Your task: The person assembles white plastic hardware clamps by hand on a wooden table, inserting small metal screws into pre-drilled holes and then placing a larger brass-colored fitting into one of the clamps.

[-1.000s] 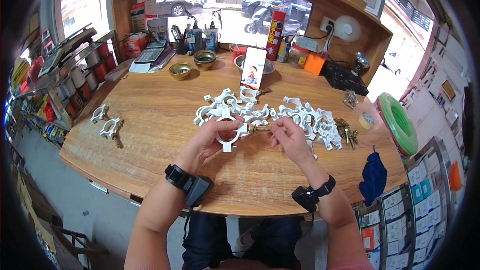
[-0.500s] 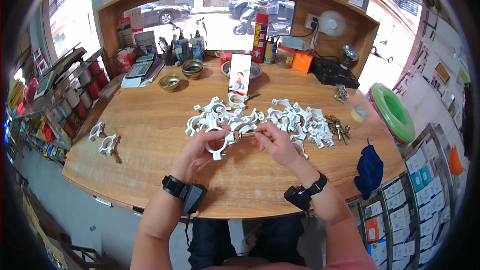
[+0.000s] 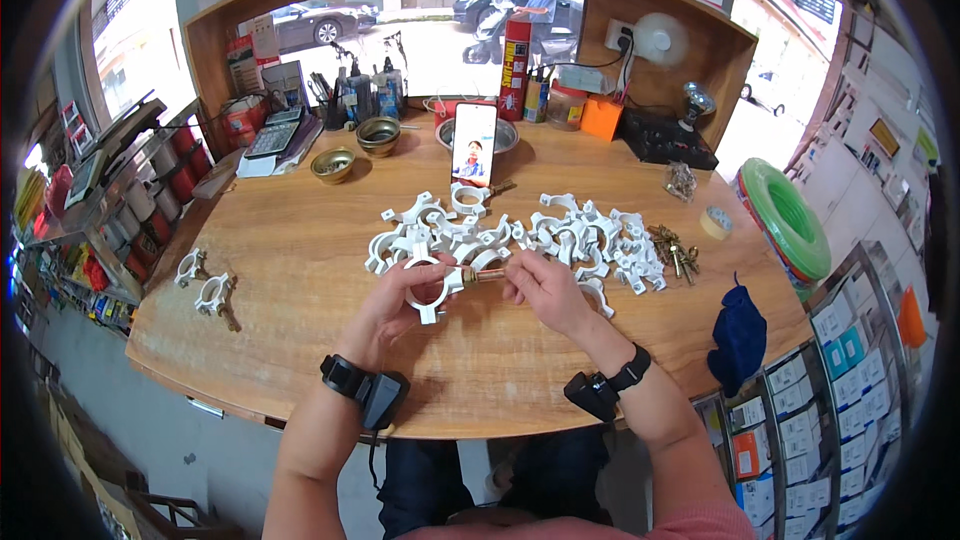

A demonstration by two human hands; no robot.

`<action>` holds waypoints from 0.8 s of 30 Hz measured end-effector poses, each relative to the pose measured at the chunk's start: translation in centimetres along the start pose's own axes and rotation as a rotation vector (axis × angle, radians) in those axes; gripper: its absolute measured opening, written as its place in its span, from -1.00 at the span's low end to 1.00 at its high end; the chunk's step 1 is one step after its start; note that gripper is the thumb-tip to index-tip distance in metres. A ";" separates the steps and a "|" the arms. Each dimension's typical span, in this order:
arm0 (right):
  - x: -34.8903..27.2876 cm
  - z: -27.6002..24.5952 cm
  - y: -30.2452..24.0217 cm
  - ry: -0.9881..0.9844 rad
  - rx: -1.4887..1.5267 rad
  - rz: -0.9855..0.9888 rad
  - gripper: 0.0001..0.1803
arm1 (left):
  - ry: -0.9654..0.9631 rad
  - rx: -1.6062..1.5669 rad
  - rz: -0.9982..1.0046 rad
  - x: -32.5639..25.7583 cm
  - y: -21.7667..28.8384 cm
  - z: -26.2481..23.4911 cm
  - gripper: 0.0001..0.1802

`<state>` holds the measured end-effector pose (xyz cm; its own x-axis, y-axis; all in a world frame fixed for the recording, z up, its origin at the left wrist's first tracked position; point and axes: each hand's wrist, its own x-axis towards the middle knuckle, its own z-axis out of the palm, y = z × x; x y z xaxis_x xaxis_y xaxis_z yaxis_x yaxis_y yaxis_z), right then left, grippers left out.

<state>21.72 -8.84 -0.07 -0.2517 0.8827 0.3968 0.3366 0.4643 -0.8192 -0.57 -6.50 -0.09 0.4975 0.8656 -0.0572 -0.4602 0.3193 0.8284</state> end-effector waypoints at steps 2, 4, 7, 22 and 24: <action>-0.1 -0.1 0.3 -0.024 -0.025 0.029 -0.79 | -0.002 -0.016 0.003 -0.2 0.0 0.2 -0.73; 0.0 -0.1 0.4 -0.044 -0.052 0.051 -0.79 | -0.010 -0.028 0.011 0.0 0.0 0.3 -0.73; 0.1 0.4 0.0 0.063 -0.011 -0.053 -0.76 | -0.004 -0.051 0.012 -0.1 0.0 0.1 -0.74; -0.1 0.3 0.7 -0.021 -0.081 0.137 -0.78 | 0.063 0.019 -0.071 -0.1 -1.0 0.8 -0.80; -0.1 0.1 1.2 -0.053 0.000 0.235 -0.79 | 0.089 -0.011 -0.089 0.0 -1.2 1.1 -0.80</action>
<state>22.03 -8.37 -1.14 -0.2138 0.9614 0.1734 0.3915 0.2470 -0.8864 0.80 -7.26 -0.45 0.4697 0.8643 -0.1797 -0.4256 0.4001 0.8117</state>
